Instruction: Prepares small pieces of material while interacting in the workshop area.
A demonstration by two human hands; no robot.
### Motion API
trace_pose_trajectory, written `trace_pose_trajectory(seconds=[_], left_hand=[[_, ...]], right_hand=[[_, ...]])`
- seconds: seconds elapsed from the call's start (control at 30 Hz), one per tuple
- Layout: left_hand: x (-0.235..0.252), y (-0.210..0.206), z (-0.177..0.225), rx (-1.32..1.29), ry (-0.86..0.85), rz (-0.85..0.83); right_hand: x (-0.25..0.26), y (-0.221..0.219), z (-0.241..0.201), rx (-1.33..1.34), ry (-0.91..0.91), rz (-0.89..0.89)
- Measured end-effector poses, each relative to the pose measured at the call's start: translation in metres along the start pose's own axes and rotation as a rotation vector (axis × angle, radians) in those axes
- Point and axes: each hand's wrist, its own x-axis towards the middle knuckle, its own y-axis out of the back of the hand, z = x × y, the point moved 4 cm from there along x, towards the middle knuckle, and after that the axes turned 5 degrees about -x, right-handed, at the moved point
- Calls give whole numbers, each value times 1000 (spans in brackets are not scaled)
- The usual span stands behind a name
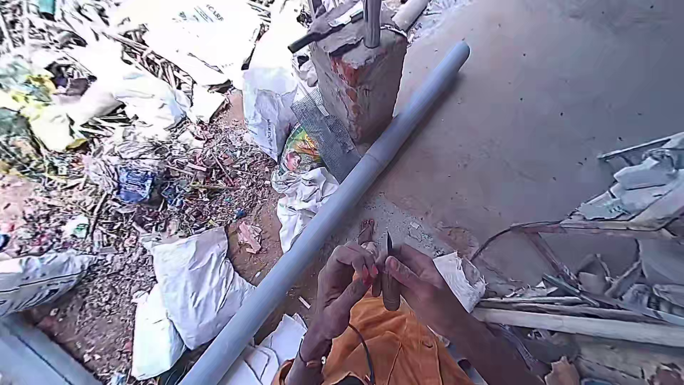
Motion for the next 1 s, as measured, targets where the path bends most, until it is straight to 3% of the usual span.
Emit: trace_pose_trajectory(seconds=[0.17,0.27,0.43,0.57,0.8,1.0], left_hand=[[166,-48,-44,57,26,-330],[241,-93,-80,262,-158,-514],[333,-169,-154,324,-466,-738],[411,-239,-208,271,-494,-816],[521,-357,-231,186,-495,-861],[578,-423,-268,79,-477,-909]], right_hand=[[34,73,-93,22,163,290],[42,123,-143,-69,293,478],[52,219,-213,-405,476,783],[65,300,-280,-508,674,854],[59,388,-407,-589,682,939],[59,444,-457,-555,669,1053]])
